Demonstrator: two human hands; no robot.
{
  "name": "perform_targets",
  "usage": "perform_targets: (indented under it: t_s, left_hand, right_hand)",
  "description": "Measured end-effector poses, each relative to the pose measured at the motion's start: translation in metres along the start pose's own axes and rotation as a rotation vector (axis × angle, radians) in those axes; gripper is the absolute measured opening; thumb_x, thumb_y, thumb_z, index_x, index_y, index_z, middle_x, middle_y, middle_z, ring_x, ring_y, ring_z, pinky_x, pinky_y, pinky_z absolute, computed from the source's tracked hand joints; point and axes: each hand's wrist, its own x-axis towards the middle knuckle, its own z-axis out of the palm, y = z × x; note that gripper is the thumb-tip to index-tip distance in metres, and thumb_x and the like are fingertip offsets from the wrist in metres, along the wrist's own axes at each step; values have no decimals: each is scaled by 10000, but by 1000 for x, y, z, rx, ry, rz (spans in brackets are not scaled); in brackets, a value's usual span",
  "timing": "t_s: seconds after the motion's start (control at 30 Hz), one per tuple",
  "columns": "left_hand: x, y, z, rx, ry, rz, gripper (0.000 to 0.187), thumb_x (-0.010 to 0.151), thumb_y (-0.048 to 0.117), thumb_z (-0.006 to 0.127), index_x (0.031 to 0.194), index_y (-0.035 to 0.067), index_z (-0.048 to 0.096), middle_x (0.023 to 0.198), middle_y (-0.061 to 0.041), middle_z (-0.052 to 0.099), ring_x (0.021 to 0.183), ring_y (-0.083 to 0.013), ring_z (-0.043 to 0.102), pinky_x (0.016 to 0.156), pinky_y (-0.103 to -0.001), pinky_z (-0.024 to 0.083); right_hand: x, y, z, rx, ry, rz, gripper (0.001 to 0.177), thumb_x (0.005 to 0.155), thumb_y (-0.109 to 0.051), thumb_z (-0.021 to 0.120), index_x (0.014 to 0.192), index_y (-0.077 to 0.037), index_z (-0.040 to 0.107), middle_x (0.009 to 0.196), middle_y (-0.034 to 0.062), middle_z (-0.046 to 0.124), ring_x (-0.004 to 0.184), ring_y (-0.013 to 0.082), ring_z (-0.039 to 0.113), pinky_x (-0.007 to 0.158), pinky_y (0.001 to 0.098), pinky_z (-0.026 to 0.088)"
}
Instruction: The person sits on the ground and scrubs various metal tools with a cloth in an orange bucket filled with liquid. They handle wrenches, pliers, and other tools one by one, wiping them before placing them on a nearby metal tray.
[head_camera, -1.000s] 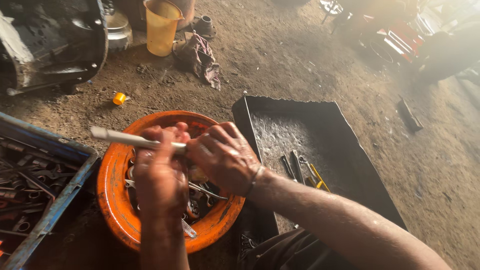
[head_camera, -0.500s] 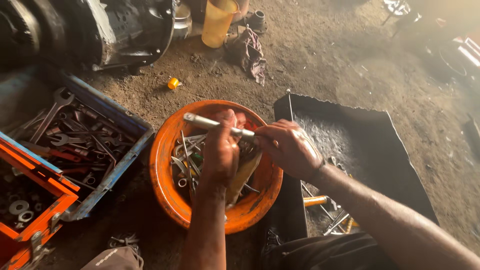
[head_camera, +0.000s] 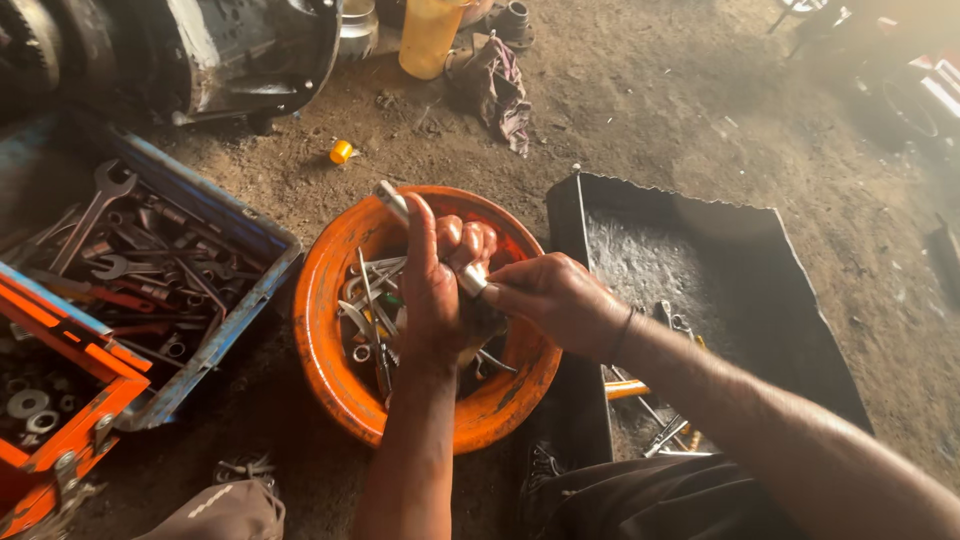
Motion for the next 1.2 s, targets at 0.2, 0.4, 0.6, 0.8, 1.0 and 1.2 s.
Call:
perform_targets:
  t_s: [0.2,0.4,0.6,0.8,1.0,1.2]
  left_hand:
    - [9,-4,-17,-259,-169,-19,601,1066,642,427,656,206,372,614,42,365,733,-185,434,809,-369,402]
    - [12,11,-52,-524,-3,22,604,1101,577,356,653,178,417,654,27,438,758,-181,467,844,-378,397]
    - [9,-3,-70,-523,159,-30,606,1059,586,341,693,134,509,685,-23,509,746,-206,510,769,-415,471]
    - [11,-10,-124,-292,365,-201,458,1078,428,404,835,68,551,752,-48,578,735,-176,573,832,-454,616]
    - [-19,-25,-213,1161,750,-211,255,985,299,578,1032,61,658,860,-94,727,776,-223,740,672,-409,601]
    - [-36,-31,-249,1156,710,-315,513,996,578,536,1163,126,713,819,-46,682,732,-172,668,619,-344,529]
  right_hand:
    - [4,22,-12,453,-146,220,351,983,-278,658,1218,-27,729,999,34,664,898,113,569,776,303,461]
    - [1,27,-27,651,-75,123,384,1007,-286,568,1310,-61,635,1205,38,690,1086,137,629,938,376,478]
    - [13,37,-29,869,-89,15,419,1012,-330,497,1249,0,601,1232,131,709,1177,280,663,1089,496,443]
    - [45,81,-46,785,260,213,355,1028,-320,500,1155,-3,596,1083,173,705,989,302,723,944,509,579]
    - [121,184,-46,103,477,352,352,969,-362,649,1210,-107,623,1062,144,721,902,286,740,798,490,588]
    - [185,316,7,-617,522,170,388,858,-425,764,1201,-253,706,1290,236,615,1043,414,671,851,508,564]
